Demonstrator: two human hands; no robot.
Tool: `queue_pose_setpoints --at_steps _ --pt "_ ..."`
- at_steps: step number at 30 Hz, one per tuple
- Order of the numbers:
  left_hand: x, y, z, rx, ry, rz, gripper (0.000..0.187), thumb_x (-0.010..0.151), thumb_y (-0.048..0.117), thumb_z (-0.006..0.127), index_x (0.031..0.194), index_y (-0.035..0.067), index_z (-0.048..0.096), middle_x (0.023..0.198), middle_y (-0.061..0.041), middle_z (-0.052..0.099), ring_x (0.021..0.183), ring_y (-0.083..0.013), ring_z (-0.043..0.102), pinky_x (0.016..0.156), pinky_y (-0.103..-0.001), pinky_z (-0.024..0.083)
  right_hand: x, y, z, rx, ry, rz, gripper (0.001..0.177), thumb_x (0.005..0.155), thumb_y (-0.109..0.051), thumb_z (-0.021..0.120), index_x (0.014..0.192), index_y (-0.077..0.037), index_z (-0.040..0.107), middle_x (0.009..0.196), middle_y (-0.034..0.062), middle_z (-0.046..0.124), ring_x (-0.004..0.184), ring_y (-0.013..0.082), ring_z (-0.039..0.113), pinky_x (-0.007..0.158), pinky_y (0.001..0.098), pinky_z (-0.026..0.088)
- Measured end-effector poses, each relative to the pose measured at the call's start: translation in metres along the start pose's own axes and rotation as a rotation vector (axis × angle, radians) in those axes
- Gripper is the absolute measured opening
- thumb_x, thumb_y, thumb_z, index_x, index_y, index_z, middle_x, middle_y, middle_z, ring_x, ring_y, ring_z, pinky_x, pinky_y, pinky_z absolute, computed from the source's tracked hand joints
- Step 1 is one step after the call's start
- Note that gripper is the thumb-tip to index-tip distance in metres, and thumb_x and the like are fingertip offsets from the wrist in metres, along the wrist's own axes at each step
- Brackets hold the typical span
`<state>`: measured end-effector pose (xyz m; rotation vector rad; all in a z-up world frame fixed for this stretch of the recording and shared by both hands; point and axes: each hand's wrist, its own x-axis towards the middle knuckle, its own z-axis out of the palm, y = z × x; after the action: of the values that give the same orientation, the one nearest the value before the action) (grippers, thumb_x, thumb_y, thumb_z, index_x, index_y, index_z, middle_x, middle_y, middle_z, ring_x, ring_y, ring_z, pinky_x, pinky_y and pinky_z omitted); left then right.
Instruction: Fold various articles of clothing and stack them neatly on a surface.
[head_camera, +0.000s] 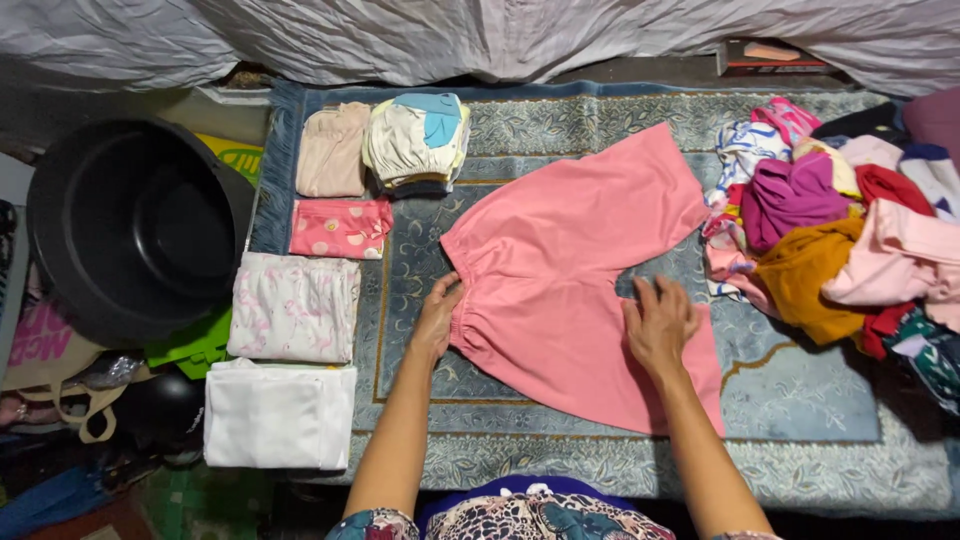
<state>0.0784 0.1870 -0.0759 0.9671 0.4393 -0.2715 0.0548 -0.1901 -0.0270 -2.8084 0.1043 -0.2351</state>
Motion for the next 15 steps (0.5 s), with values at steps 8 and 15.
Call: queue_pose_setpoints --at_steps 8,15 --pt "0.008 -0.018 -0.024 0.303 0.056 0.2 0.045 0.089 0.002 0.072 0.131 0.001 0.057 0.1 -0.008 0.069 0.091 -0.0141 0.065 0.085 -0.028 0.053 -0.07 0.099 -0.009 -0.017 0.176 0.521 0.068 0.083 -0.045 0.079 0.143 -0.018 0.061 0.148 0.0223 0.044 0.136 0.0444 0.033 0.103 0.0664 0.028" --pt "-0.027 0.001 -0.006 0.631 -0.102 -0.003 0.032 0.098 0.024 0.067 0.116 -0.001 0.073 0.102 -0.002 0.074 0.088 -0.0092 0.065 0.079 -0.028 0.053 -0.066 0.1 -0.024 0.188 0.107 0.715 0.059 0.08 -0.05 0.083 0.127 -0.019 0.067 0.138 0.0154 0.053 0.135 0.0419 0.038 0.107 0.069 0.029"
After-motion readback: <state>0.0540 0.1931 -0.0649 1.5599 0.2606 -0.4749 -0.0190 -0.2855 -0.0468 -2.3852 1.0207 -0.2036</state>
